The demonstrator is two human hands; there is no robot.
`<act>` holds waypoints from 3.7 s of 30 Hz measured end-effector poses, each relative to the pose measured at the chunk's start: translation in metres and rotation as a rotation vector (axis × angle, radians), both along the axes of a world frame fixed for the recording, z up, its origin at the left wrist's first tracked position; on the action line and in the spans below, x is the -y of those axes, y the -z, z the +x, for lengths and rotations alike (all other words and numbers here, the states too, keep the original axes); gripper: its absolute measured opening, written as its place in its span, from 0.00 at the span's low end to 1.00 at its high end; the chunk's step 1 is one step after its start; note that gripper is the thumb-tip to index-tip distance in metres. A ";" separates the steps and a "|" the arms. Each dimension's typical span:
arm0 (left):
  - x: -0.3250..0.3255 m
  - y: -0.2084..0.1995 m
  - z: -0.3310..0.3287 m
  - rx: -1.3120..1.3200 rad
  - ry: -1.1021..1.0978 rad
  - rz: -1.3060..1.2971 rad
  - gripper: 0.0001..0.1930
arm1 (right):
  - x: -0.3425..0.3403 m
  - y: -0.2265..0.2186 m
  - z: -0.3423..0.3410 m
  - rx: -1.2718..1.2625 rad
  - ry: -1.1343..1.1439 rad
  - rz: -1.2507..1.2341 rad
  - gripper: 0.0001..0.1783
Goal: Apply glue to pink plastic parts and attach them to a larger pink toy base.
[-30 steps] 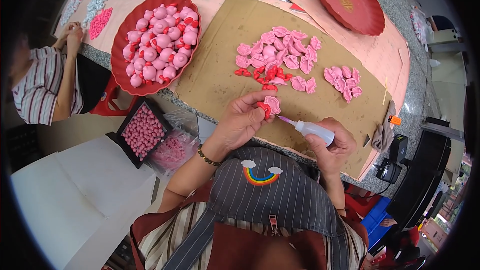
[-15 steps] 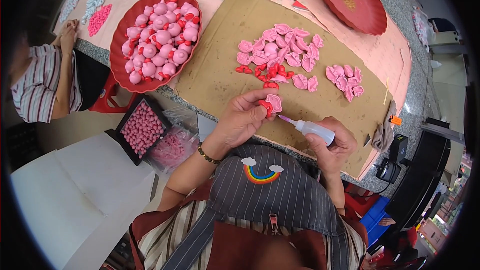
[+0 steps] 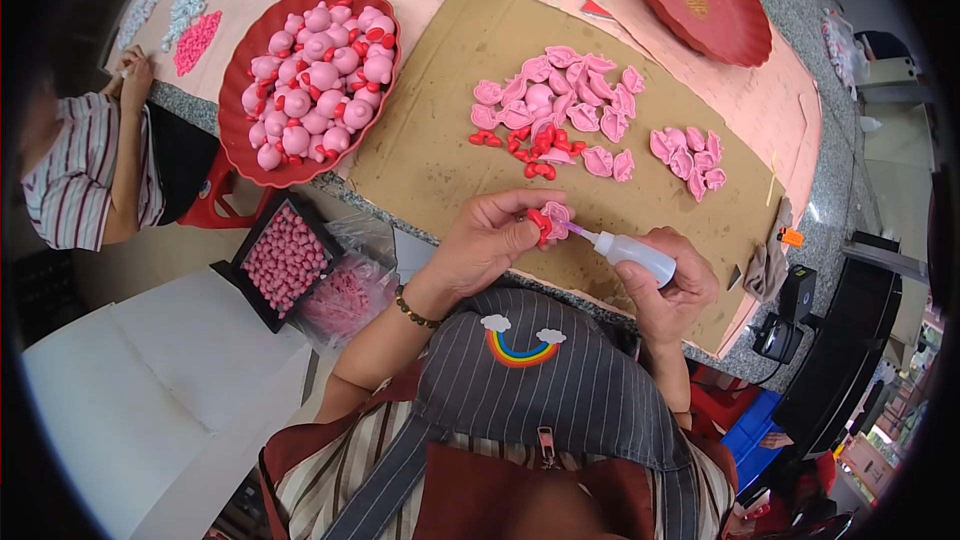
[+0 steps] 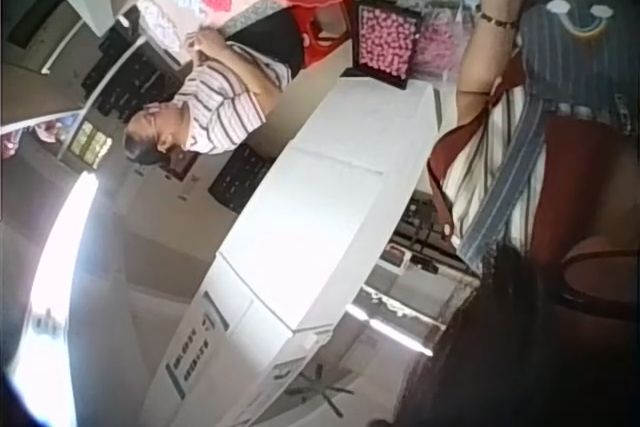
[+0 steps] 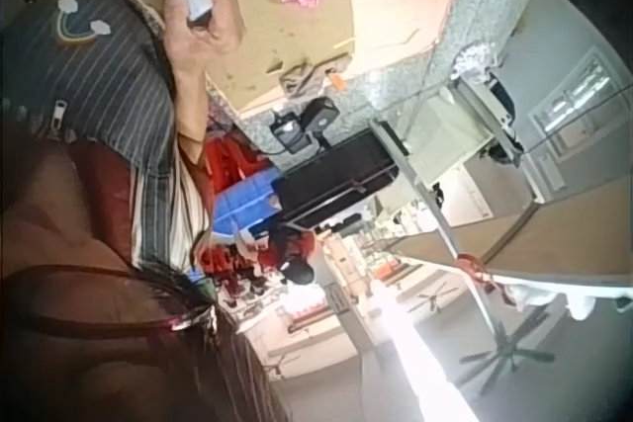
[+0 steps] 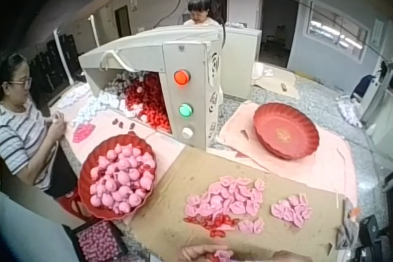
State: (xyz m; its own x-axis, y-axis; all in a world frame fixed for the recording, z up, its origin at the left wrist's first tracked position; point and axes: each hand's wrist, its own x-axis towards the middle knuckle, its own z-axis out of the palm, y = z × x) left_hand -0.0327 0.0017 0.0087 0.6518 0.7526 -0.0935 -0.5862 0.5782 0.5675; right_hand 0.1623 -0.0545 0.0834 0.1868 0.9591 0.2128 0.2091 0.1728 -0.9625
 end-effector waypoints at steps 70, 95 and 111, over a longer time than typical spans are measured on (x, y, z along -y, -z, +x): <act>0.002 -0.006 0.035 0.189 -0.073 -0.040 0.18 | -0.032 0.010 0.014 -0.246 0.016 -0.175 0.09; -0.007 -0.014 0.016 0.141 0.042 -0.205 0.17 | -0.014 0.039 0.011 0.079 -0.142 0.018 0.16; -0.001 -0.019 0.020 0.037 0.003 -0.164 0.14 | -0.011 0.046 0.022 -1.177 -0.232 -0.329 0.15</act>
State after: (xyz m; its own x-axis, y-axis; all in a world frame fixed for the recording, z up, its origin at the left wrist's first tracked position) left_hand -0.0132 0.0026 0.0274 0.6589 0.7276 -0.1908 -0.6032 0.6627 0.4438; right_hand 0.1846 -0.0432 0.0369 -0.0797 0.9710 -0.2256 -0.8133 -0.1942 -0.5485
